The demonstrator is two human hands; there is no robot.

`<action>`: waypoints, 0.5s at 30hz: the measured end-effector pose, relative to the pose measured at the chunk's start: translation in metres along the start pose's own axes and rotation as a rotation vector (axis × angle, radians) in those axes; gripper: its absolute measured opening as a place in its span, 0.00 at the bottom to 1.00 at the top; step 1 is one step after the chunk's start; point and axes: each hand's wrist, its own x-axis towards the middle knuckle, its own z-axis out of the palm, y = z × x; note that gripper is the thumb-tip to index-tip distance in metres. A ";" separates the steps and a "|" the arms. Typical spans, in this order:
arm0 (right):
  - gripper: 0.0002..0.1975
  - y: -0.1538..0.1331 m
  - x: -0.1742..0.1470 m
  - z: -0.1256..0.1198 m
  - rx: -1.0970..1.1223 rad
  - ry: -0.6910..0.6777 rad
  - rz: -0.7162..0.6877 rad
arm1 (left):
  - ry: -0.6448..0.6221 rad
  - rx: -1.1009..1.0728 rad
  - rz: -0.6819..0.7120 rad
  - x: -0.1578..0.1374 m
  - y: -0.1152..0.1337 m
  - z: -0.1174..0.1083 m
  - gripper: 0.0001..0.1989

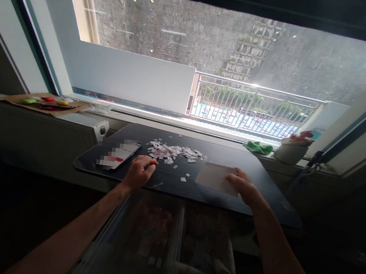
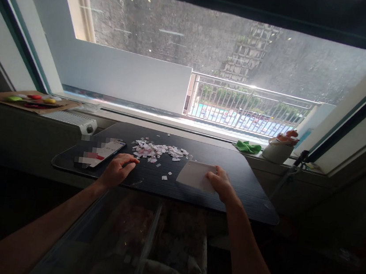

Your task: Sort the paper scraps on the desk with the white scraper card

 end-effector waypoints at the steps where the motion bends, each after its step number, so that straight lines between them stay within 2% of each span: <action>1: 0.06 -0.002 -0.001 0.003 0.026 -0.022 0.004 | 0.000 0.001 0.000 0.000 0.000 0.000 0.12; 6: 0.09 -0.003 0.009 0.029 0.095 -0.106 0.029 | 0.002 0.013 0.003 0.000 -0.001 -0.002 0.13; 8: 0.08 0.005 0.013 0.024 0.081 -0.087 0.055 | -0.001 0.016 -0.003 0.000 -0.002 -0.002 0.14; 12: 0.07 0.017 0.014 -0.006 0.080 -0.050 0.083 | -0.013 0.012 -0.019 0.000 -0.001 0.000 0.13; 15: 0.08 0.014 0.017 -0.002 0.116 -0.050 0.065 | -0.013 0.012 -0.022 0.001 0.001 0.000 0.13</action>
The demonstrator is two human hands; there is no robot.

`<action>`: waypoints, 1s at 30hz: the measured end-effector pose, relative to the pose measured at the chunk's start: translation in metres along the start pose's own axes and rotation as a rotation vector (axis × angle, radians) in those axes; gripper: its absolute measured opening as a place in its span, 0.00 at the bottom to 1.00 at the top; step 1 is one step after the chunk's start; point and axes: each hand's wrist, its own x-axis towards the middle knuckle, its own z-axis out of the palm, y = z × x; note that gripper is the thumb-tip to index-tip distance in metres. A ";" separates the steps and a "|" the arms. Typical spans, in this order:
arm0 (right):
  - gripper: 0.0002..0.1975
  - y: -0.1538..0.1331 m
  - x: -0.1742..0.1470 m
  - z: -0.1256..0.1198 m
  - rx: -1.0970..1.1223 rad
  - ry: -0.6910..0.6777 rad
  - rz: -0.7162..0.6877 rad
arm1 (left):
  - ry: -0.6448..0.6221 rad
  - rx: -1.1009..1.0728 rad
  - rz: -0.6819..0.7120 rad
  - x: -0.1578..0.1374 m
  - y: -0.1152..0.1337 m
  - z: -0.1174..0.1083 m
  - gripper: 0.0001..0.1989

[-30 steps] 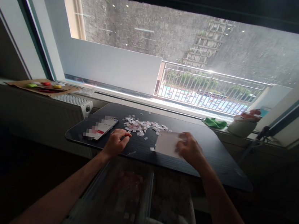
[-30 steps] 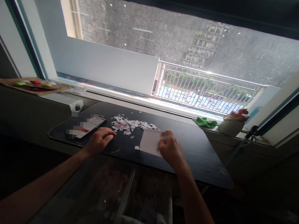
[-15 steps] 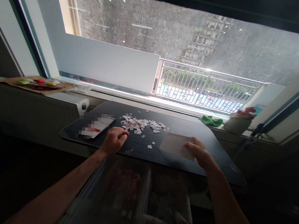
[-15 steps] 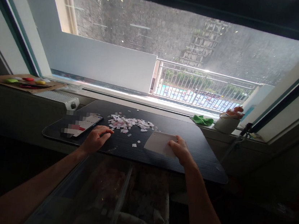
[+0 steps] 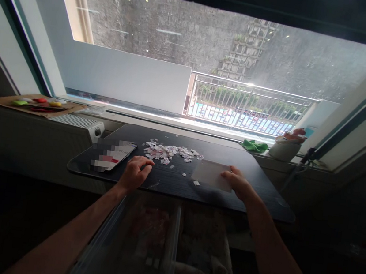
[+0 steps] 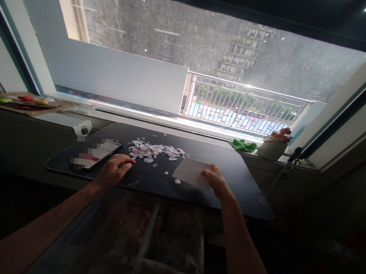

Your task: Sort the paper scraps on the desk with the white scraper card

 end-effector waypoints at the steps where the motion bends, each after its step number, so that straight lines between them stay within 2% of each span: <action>1: 0.09 -0.001 0.003 0.007 0.013 -0.008 -0.009 | 0.001 0.002 0.001 0.000 0.000 -0.001 0.13; 3: 0.11 -0.001 0.008 0.021 0.028 -0.025 -0.018 | 0.002 0.008 0.005 0.000 0.000 -0.002 0.14; 5: 0.11 0.001 0.011 0.025 0.021 -0.032 -0.008 | 0.001 0.013 0.004 -0.001 0.000 -0.003 0.15; 7: 0.09 0.005 0.006 0.013 -0.001 -0.035 0.018 | -0.001 0.014 0.000 -0.001 -0.001 -0.004 0.16; 10: 0.08 0.009 -0.007 -0.022 -0.016 -0.058 0.051 | -0.009 0.006 -0.006 0.000 0.000 -0.003 0.16; 13: 0.09 0.009 -0.014 -0.042 0.025 -0.081 0.022 | -0.012 0.001 -0.006 0.001 0.002 -0.002 0.15; 16: 0.11 0.011 -0.005 -0.037 0.071 -0.061 -0.016 | -0.012 0.003 -0.003 0.001 0.003 -0.004 0.15; 20: 0.11 0.016 0.009 -0.024 0.082 -0.095 0.011 | -0.015 0.010 -0.004 0.001 0.001 -0.005 0.16; 30: 0.13 0.021 -0.014 -0.037 0.074 -0.265 0.042 | -0.022 0.001 -0.011 0.001 -0.001 -0.005 0.16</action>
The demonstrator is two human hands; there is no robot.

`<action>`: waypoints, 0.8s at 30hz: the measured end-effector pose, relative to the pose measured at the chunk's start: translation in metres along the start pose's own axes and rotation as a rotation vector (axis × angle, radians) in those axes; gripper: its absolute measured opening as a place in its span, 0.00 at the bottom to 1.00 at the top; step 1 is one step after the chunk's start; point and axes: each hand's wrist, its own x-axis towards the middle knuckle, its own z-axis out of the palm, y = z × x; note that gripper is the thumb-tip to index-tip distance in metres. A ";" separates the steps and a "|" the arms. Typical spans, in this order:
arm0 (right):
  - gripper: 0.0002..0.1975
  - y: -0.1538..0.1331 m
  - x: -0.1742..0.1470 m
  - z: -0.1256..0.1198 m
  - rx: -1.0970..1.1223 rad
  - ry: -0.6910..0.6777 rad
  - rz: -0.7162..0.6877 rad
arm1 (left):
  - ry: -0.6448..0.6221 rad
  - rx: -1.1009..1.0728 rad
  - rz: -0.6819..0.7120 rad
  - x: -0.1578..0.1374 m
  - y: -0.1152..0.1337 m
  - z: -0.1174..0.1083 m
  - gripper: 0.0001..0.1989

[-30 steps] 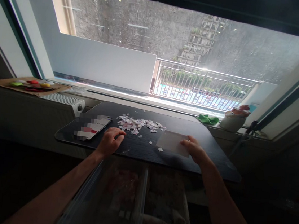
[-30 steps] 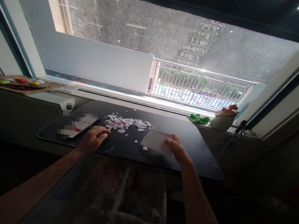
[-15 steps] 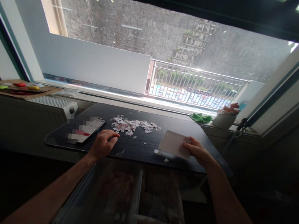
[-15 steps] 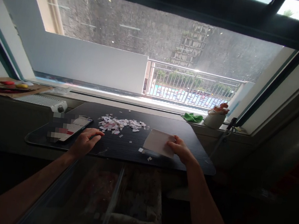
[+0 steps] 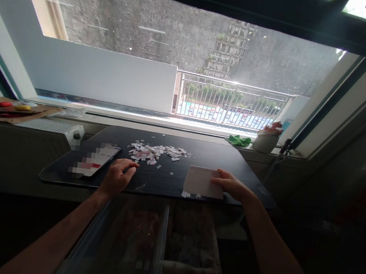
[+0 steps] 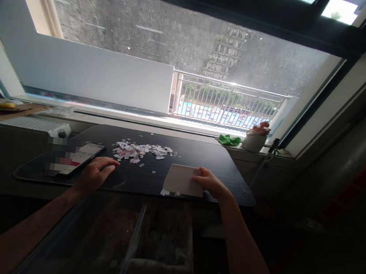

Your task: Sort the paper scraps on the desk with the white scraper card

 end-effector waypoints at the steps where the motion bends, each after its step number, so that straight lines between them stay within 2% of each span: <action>1: 0.13 -0.001 -0.001 0.000 0.006 -0.015 -0.007 | -0.001 0.002 0.000 0.000 0.000 0.000 0.15; 4: 0.13 -0.005 0.003 0.005 0.029 -0.031 -0.050 | -0.005 0.008 0.000 0.000 0.000 0.000 0.15; 9: 0.12 -0.011 0.038 0.032 0.058 0.078 -0.153 | -0.008 0.015 0.007 0.001 0.001 0.000 0.16; 14: 0.06 -0.013 0.063 0.051 0.024 0.073 -0.140 | -0.011 0.016 0.006 0.001 0.001 -0.002 0.15; 19: 0.12 -0.017 0.038 0.041 0.008 -0.040 -0.091 | -0.011 0.007 -0.001 0.000 0.002 -0.002 0.16; 24: 0.15 -0.012 0.005 0.026 0.020 -0.082 -0.093 | -0.004 0.003 0.001 0.000 0.002 -0.001 0.16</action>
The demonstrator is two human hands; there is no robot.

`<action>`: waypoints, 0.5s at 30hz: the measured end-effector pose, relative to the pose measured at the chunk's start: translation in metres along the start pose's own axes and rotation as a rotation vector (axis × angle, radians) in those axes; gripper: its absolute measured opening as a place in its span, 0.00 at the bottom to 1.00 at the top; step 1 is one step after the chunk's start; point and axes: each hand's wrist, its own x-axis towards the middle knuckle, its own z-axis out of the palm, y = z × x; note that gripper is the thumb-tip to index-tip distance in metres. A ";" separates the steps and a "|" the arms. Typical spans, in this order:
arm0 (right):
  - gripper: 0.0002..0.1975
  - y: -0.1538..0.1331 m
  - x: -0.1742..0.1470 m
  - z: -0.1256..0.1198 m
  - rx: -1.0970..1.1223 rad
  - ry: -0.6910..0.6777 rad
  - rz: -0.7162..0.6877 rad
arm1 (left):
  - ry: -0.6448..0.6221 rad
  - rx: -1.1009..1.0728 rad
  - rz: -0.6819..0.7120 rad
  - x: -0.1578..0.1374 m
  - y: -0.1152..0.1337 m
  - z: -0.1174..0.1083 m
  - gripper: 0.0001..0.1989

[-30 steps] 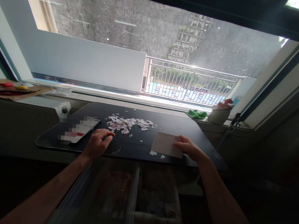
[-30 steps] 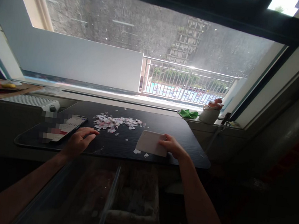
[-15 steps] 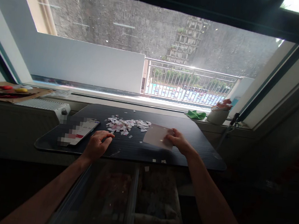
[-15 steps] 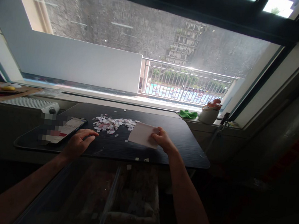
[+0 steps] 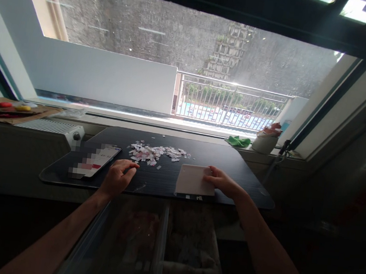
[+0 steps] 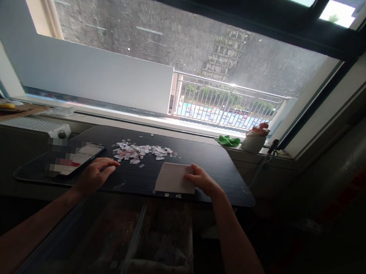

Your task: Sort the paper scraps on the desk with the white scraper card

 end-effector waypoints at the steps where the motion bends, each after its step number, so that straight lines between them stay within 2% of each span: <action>1: 0.16 0.002 -0.005 -0.003 0.002 0.003 -0.006 | 0.000 0.001 0.000 0.000 0.000 0.000 0.16; 8: 0.17 0.021 -0.022 -0.024 0.006 0.172 -0.045 | -0.016 0.009 -0.007 0.000 0.001 -0.002 0.15; 15: 0.13 0.018 -0.025 -0.014 -0.039 0.194 -0.052 | -0.016 0.004 -0.012 0.000 0.003 -0.003 0.15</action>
